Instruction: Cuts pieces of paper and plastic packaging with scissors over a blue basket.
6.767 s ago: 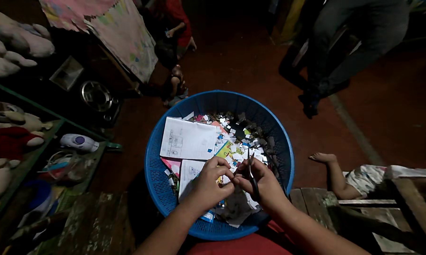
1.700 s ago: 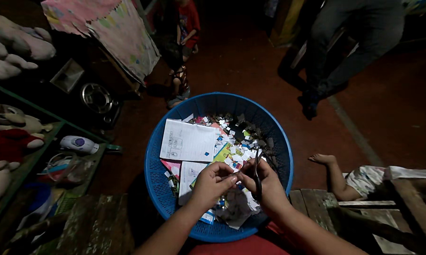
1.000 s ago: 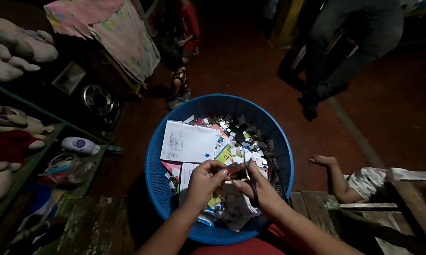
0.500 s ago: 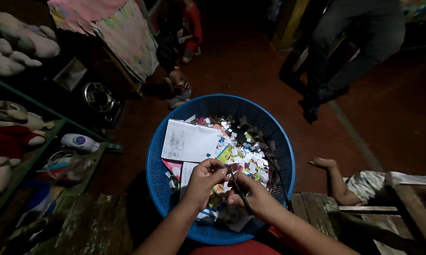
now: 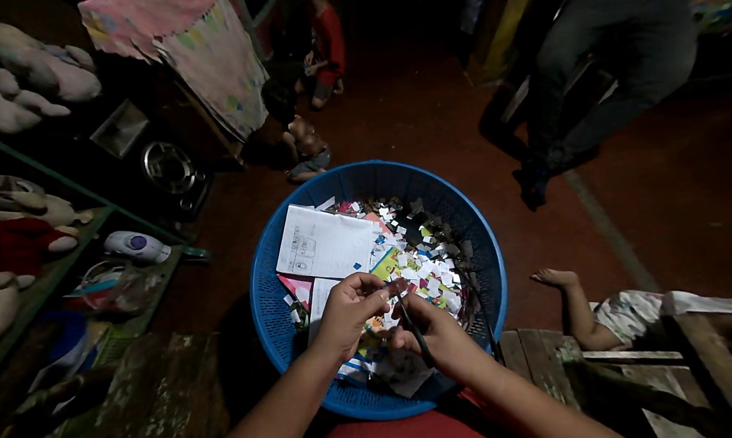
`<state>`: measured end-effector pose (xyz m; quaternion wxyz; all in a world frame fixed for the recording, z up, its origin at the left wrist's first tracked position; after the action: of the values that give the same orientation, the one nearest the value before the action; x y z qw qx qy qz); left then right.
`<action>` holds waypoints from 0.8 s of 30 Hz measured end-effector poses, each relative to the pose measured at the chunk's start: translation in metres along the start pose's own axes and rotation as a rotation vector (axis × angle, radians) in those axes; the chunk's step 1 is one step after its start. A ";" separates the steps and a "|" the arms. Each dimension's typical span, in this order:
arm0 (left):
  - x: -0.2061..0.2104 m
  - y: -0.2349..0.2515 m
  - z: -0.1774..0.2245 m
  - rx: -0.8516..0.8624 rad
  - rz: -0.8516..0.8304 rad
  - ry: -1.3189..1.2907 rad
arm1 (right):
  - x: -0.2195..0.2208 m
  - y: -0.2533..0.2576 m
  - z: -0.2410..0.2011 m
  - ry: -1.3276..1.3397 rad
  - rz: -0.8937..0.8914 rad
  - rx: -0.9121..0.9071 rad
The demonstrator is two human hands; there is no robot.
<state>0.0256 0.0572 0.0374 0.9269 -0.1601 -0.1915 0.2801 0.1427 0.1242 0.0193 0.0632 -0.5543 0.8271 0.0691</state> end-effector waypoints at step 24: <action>0.016 -0.003 -0.002 0.048 -0.080 0.294 | -0.034 -0.001 -0.015 0.224 0.396 -0.193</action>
<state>0.0402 0.0639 0.0410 0.9590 -0.1696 -0.0533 0.2208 0.1564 0.1517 0.0404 -0.0969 -0.3891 0.9109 0.0972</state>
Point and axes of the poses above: each hand's wrist, its own y-axis towards the middle knuckle, its own x-axis out of the palm, z = x × y, the point moved 10 cm from there along y, towards the middle knuckle, and after that the axes turned 11 degrees about -x, right-handed, at the moved point
